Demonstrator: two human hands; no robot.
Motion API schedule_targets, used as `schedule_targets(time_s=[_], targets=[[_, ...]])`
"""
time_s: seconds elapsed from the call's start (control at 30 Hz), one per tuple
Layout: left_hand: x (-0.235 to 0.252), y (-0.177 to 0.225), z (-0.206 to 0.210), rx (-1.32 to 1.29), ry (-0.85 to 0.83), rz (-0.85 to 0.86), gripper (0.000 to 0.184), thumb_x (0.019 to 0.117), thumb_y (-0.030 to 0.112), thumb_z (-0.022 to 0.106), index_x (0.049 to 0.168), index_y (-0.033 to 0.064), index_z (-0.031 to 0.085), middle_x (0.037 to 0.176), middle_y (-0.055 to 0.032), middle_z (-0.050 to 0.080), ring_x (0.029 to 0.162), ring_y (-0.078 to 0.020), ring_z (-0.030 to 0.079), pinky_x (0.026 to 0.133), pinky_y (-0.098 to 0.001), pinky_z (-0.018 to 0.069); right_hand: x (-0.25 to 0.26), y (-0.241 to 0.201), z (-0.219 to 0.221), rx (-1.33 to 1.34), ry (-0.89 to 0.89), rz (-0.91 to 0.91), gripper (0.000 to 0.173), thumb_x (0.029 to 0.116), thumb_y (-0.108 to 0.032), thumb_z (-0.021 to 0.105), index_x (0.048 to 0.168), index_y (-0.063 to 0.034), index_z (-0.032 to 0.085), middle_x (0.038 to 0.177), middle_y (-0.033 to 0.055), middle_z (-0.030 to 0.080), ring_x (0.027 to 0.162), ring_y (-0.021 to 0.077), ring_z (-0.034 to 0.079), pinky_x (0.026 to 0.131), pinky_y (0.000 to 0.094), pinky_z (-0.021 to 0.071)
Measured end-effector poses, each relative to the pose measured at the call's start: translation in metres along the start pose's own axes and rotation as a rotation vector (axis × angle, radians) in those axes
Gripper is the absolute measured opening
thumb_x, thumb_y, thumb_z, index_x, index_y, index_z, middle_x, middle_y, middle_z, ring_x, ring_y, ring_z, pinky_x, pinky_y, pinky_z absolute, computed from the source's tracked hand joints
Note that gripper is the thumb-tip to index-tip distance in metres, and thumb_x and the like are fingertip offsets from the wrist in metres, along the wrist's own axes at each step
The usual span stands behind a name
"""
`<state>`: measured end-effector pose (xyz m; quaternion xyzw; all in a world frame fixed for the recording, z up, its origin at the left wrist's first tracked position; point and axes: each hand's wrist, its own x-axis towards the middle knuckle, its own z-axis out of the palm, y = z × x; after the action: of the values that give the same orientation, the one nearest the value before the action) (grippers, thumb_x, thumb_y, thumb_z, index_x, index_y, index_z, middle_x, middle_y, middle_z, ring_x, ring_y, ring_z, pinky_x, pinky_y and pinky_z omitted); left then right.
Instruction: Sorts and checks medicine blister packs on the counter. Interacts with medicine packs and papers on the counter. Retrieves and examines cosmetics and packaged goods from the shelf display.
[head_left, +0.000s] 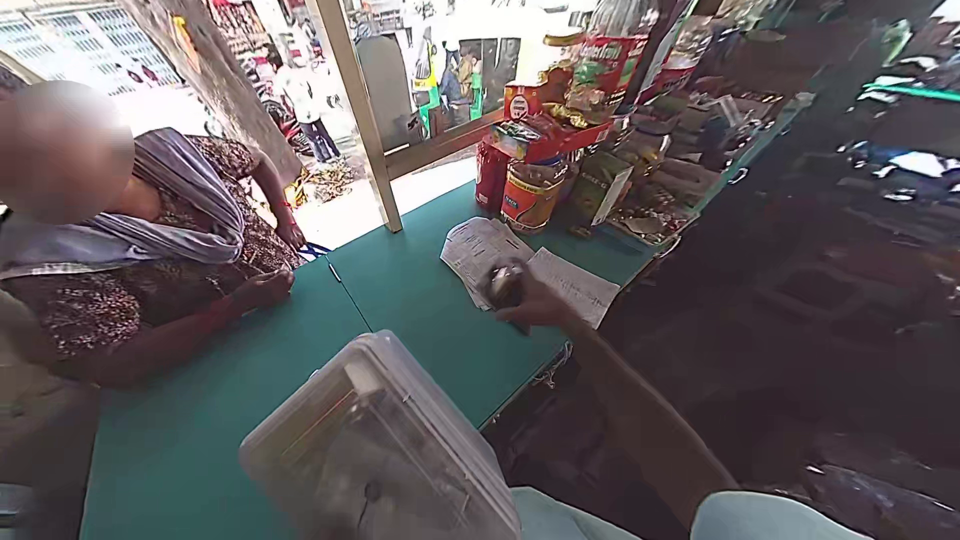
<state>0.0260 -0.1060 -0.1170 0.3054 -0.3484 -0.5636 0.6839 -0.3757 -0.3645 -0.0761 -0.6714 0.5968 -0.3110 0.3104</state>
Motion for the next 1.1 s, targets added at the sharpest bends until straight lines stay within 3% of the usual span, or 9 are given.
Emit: schedule_targets(time_s=[0.17, 0.3, 0.37, 0.5, 0.7, 0.83, 0.93, 1.0, 1.1], targets=[[0.050, -0.004, 0.101, 0.213, 0.235, -0.085, 0.018, 0.1004, 0.021, 0.051, 0.105, 0.0276, 0.067, 0.094, 0.0158, 0.076, 0.089, 0.0044, 0.070, 0.082, -0.0192, 0.0591, 0.035, 0.123, -0.118, -0.246, 0.056, 0.502, 0.126, 0.0696, -0.037, 0.095, 0.162, -0.0135, 0.013, 0.129, 0.0347, 0.058, 0.112, 0.0500, 0.062, 0.091, 0.0675, 0.0507], [0.088, -0.055, 0.145, 0.294, 0.421, -0.182, 0.025, 0.0983, 0.016, 0.043, 0.121, 0.0106, 0.052, 0.092, 0.0112, 0.072, 0.085, 0.0023, 0.069, 0.076, -0.0203, 0.0605, 0.058, 0.173, -0.139, -0.442, -0.018, 0.419, 0.123, 0.0718, -0.043, 0.093, 0.160, 0.0008, 0.020, 0.151, 0.0406, 0.036, 0.140, 0.0593, 0.035, 0.110, 0.0768, 0.0260], [0.107, -0.078, 0.150, 0.302, 0.448, -0.230, 0.034, 0.0949, 0.020, 0.050, 0.126, 0.0061, 0.052, 0.095, 0.0043, 0.073, 0.085, -0.0034, 0.072, 0.077, -0.0246, 0.0622, 0.048, 0.157, -0.127, -0.370, 0.057, 0.176, 0.109, 0.0790, -0.047, 0.085, 0.160, -0.0024, 0.028, 0.160, 0.0336, 0.029, 0.149, 0.0540, 0.024, 0.119, 0.0723, 0.0181], [0.130, -0.114, 0.150, 0.377, 0.497, -0.355, 0.046, 0.0963, 0.028, 0.053, 0.134, 0.0008, 0.050, 0.103, -0.0043, 0.072, 0.092, -0.0105, 0.071, 0.082, -0.0312, 0.0619, 0.009, 0.092, -0.054, 0.386, -0.123, -0.135, 0.053, 0.1043, -0.033, 0.052, 0.144, 0.0012, 0.053, 0.147, 0.0150, 0.056, 0.136, 0.0212, 0.054, 0.113, 0.0395, 0.0465], [0.131, -0.130, 0.162, 0.612, 0.715, -0.186, 0.049, 0.0946, 0.021, 0.065, 0.135, -0.0042, 0.055, 0.116, -0.0138, 0.069, 0.100, -0.0181, 0.070, 0.087, -0.0358, 0.0608, 0.001, 0.058, 0.008, 0.754, -0.725, -0.144, 0.068, 0.1094, -0.032, 0.043, 0.161, 0.0037, 0.018, 0.161, 0.0160, 0.038, 0.140, 0.0125, 0.049, 0.114, 0.0284, 0.0460], [0.129, -0.136, 0.184, 0.705, 0.861, -0.016, 0.027, 0.0971, 0.011, 0.062, 0.119, -0.0044, 0.066, 0.105, -0.0114, 0.071, 0.090, -0.0136, 0.069, 0.079, -0.0301, 0.0596, -0.010, 0.044, 0.011, 0.652, -0.719, -0.100, 0.077, 0.1090, -0.042, 0.040, 0.163, 0.0015, 0.007, 0.168, 0.0181, 0.022, 0.150, 0.0111, 0.034, 0.120, 0.0274, 0.0360], [0.124, -0.130, 0.194, 0.652, 0.848, 0.053, 0.030, 0.0978, 0.006, 0.055, 0.123, -0.0062, 0.064, 0.108, -0.0117, 0.071, 0.093, -0.0126, 0.069, 0.082, -0.0293, 0.0590, -0.015, 0.045, 0.017, 0.556, -0.598, -0.215, 0.085, 0.1055, -0.055, 0.040, 0.163, 0.0003, 0.012, 0.170, 0.0237, 0.006, 0.158, 0.0268, 0.014, 0.127, 0.0409, 0.0248], [0.115, -0.123, 0.204, 0.668, 0.805, 0.166, 0.033, 0.0954, 0.006, 0.054, 0.125, -0.0067, 0.062, 0.107, -0.0088, 0.071, 0.093, -0.0099, 0.069, 0.081, -0.0264, 0.0582, -0.022, 0.043, 0.012, 0.570, -0.541, -0.297, 0.085, 0.1047, -0.052, 0.047, 0.162, 0.0035, 0.017, 0.169, 0.0234, 0.015, 0.158, 0.0287, 0.017, 0.128, 0.0431, 0.0250], [0.105, -0.107, 0.219, 0.582, 0.684, 0.324, 0.032, 0.1017, 0.013, 0.052, 0.128, -0.0026, 0.061, 0.108, -0.0028, 0.071, 0.078, -0.0036, 0.065, 0.067, -0.0193, 0.0558, -0.027, 0.021, -0.017, 1.022, -0.546, -0.312, 0.070, 0.0994, -0.015, 0.063, 0.157, 0.0028, 0.027, 0.152, 0.0136, 0.051, 0.133, 0.0192, 0.056, 0.110, 0.0349, 0.0521]])
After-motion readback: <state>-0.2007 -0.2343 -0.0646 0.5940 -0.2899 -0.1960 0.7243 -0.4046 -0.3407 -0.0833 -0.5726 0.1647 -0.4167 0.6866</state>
